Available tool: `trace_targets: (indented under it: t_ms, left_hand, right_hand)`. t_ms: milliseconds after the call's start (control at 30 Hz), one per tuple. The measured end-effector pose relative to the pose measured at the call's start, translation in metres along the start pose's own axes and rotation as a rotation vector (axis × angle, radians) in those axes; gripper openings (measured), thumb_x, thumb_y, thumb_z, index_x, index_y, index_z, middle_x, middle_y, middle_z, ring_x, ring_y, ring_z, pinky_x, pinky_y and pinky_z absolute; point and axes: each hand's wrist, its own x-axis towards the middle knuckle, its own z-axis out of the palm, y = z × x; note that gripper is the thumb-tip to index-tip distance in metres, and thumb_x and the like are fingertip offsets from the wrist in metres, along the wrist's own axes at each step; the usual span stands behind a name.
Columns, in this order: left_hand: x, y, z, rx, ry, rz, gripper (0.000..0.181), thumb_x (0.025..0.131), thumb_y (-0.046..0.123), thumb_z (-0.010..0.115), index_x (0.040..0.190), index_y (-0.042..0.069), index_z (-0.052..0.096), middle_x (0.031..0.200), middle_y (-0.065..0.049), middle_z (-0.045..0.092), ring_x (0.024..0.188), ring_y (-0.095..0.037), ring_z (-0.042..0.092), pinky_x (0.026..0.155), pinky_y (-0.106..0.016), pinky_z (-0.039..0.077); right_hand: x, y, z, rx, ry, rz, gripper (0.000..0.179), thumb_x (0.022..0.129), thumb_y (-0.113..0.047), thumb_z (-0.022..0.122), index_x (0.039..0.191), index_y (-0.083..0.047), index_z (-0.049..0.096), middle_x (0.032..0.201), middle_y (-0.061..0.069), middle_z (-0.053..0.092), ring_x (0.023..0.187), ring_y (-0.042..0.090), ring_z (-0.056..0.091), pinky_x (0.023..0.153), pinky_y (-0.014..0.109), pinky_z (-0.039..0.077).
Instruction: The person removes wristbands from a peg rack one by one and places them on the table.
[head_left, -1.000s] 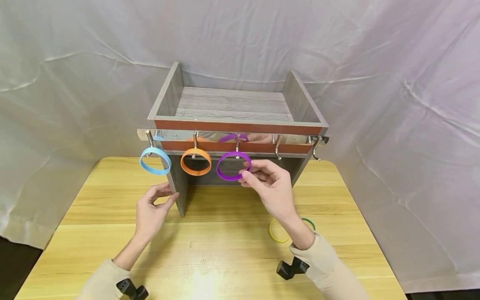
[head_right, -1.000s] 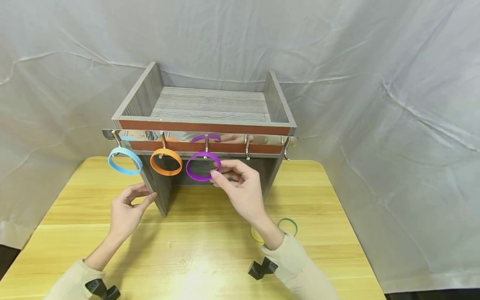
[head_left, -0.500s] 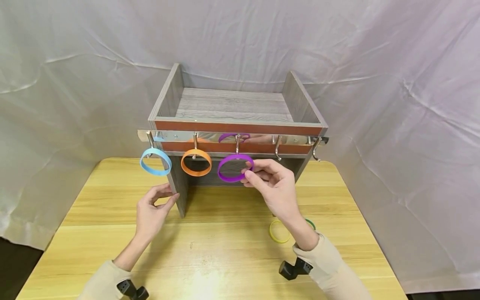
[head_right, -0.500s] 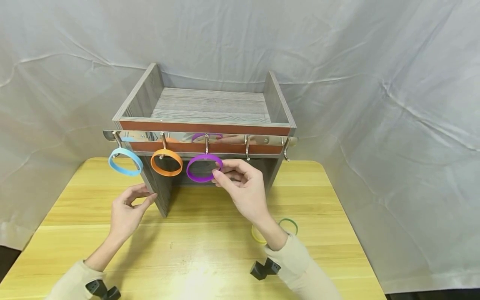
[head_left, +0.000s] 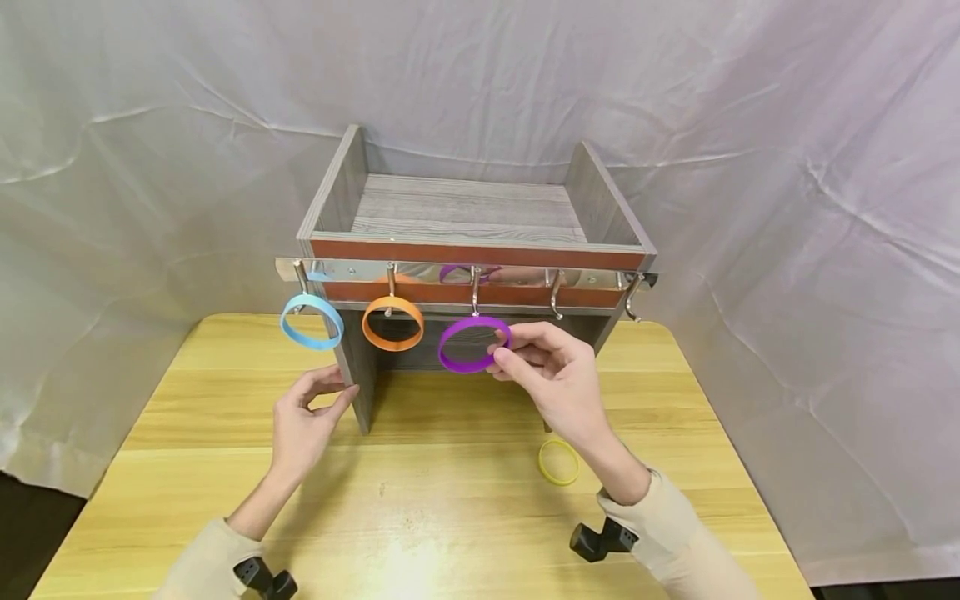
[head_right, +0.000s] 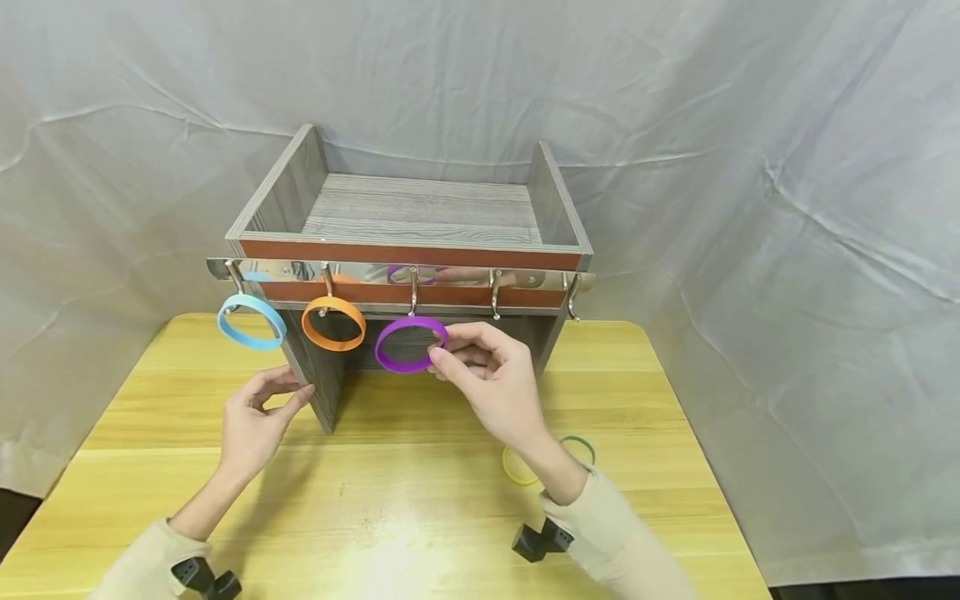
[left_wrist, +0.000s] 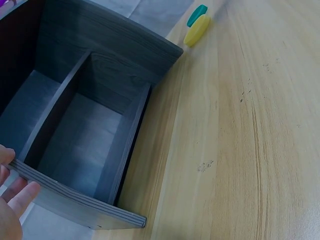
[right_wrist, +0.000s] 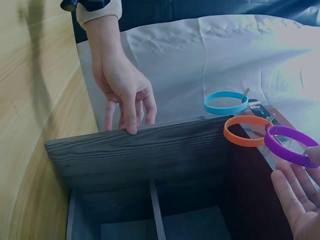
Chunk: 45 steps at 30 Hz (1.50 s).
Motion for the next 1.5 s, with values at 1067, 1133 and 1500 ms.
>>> trace_targets:
  t_ms: [1067,1133,1500]
  left_hand:
    - [0.001,0.001,0.000,-0.007,-0.011,-0.006,0.031,0.088,-0.011,0.077,0.118,-0.004,0.073,0.097,0.026,0.071,0.089,0.009,0.070,0.072,-0.010,0.063]
    - [0.001,0.001,0.000,-0.008,-0.011,-0.004,0.030,0.088,-0.011,0.077,0.118,-0.004,0.073,0.097,0.026,0.071,0.088,0.009,0.070,0.071,-0.010,0.063]
    - [0.001,0.001,0.000,-0.009,-0.009,-0.003,0.030,0.088,-0.011,0.077,0.117,-0.004,0.073,0.097,0.026,0.071,0.089,0.010,0.070,0.071,-0.010,0.063]
  right_hand:
    - [-0.033,0.042,-0.038,-0.023,-0.016,0.137,0.023,0.098,0.007,0.067,0.110,-0.012,0.072,0.094,-0.004,0.077,0.079,0.008,0.078,0.073,0.031,0.070]
    - [-0.036,0.045,-0.041,-0.017,-0.015,0.147,0.025,0.098,0.007,0.067,0.110,-0.014,0.071,0.094,-0.004,0.077,0.079,0.007,0.078,0.073,0.031,0.070]
    - [-0.051,0.064,-0.058,-0.072,0.001,0.246,0.015,0.098,0.005,0.068,0.113,0.007,0.067,0.093,-0.003,0.077,0.079,0.010,0.078,0.074,0.031,0.070]
